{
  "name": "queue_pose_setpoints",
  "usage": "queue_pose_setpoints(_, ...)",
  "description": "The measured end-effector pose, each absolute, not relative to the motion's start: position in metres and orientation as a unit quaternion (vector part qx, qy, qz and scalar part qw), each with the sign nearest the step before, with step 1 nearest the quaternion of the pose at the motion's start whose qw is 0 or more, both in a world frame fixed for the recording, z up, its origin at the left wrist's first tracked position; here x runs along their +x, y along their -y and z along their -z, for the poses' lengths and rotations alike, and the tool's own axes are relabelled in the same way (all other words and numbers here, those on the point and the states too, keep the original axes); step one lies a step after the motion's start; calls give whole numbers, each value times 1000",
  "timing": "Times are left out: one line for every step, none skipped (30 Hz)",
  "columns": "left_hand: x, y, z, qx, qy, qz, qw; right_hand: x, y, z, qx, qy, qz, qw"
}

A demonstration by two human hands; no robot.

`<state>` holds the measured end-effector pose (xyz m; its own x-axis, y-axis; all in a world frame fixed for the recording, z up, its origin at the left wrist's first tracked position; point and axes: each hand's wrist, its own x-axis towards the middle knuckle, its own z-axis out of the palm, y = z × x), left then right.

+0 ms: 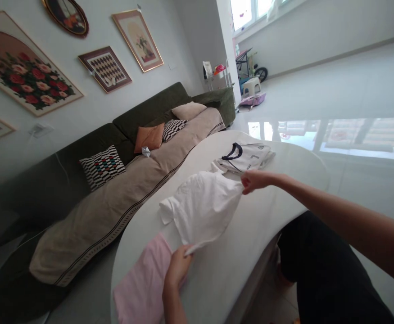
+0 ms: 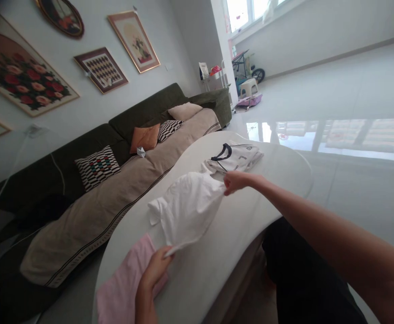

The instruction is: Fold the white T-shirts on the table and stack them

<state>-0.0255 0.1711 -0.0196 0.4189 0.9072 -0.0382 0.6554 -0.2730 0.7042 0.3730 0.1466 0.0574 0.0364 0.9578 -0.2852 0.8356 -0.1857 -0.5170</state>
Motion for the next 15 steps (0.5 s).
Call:
queue_pose_setpoints(-28, -166, 28, 775, -507, -132, 353, 372, -145, -44, -717, 617, -318, 65)
queue_pose_setpoints(-29, -162, 34, 774, -508, -85, 369, 371, -144, -33, -722, 603, -338, 32)
queue_pose_setpoints(-29, -162, 36, 771, -510, -52, 377, 370, -144, -26, -725, 592, -352, 5)
queue_pose_setpoints(-28, -164, 36, 770, -514, -33, 376, 368, -146, -20, -727, 583, -361, -15)
queue_pose_setpoints(-24, -168, 34, 770, -521, -28, 368, 366, -149, -17, -728, 580, -364, -29)
queue_pose_setpoints(-19, -173, 33, 771, -529, -34, 354, 363, -153, -14, -728, 582, -361, -37)
queue_pose_setpoints(-13, -180, 32, 773, -538, -48, 334, 359, -157, -13, -726, 590, -352, -36)
queue_pose_setpoints(-5, -186, 33, 774, -547, -66, 311, 353, -161, -11, -721, 603, -340, -30)
queue_pose_setpoints(4, -190, 37, 775, -556, -83, 288, 346, -164, -9, -714, 619, -326, -19)
queue_pose_setpoints(13, -193, 42, 775, -565, -96, 267, 337, -165, -6, -704, 638, -311, -6)
queue_pose_setpoints(21, -194, 49, 774, -574, -101, 249, 328, -165, -1, -692, 657, -300, 6)
queue_pose_setpoints(29, -193, 57, 772, -582, -101, 236, 319, -163, 4, -679, 674, -291, 14)
queue_pose_setpoints(34, -190, 66, 770, -588, -95, 227, 311, -160, 10, -667, 688, -285, 16)
queue_pose_setpoints(38, -186, 73, 769, -593, -87, 222, 305, -157, 16, -660, 697, -282, 15)
queue_pose_setpoints(40, -181, 79, 769, -595, -78, 220, 301, -153, 22, -656, 701, -279, 10)
